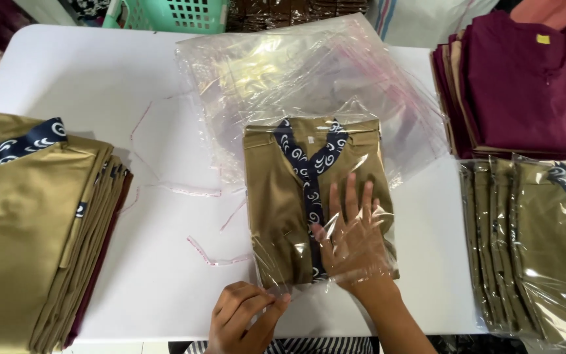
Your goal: The person is packing folded shirts into individual plastic bags at a packaging station.
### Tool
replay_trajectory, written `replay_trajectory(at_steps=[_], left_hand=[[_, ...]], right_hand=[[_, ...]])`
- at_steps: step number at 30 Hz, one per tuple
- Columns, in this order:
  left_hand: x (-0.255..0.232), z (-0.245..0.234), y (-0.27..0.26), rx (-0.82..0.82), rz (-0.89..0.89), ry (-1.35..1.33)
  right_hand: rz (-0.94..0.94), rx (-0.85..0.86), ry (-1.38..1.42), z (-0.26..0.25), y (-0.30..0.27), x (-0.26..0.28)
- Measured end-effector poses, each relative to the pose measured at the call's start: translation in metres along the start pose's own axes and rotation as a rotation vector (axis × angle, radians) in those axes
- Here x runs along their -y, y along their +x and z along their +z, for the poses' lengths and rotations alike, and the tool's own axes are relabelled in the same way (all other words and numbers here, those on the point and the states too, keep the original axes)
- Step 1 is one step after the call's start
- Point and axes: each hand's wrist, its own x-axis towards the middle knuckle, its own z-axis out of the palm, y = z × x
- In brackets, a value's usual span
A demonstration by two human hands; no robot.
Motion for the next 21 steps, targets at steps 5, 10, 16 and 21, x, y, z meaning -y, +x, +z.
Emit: replay_trajectory(at_steps=[5, 10, 16, 21], left_hand=[[-0.006, 0.005, 0.009, -0.052, -0.037, -0.054], [-0.008, 0.004, 0.007, -0.028, -0.088, 0.020], [-0.014, 0.023, 0.001, 0.080, -0.134, 0.340], [-0.018, 0.028, 0.017, 0.037, -0.085, 0.085]], right_hand=[[0.239, -0.377, -0.074, 0.037, 0.027, 0.012], [0.209, -0.326, -0.063, 0.022, 0.038, 0.010], [0.212, -0.230, -0.043, 0.025, 0.070, 0.012], [0.296, -0.169, 0.018, 0.033, 0.086, 0.007]])
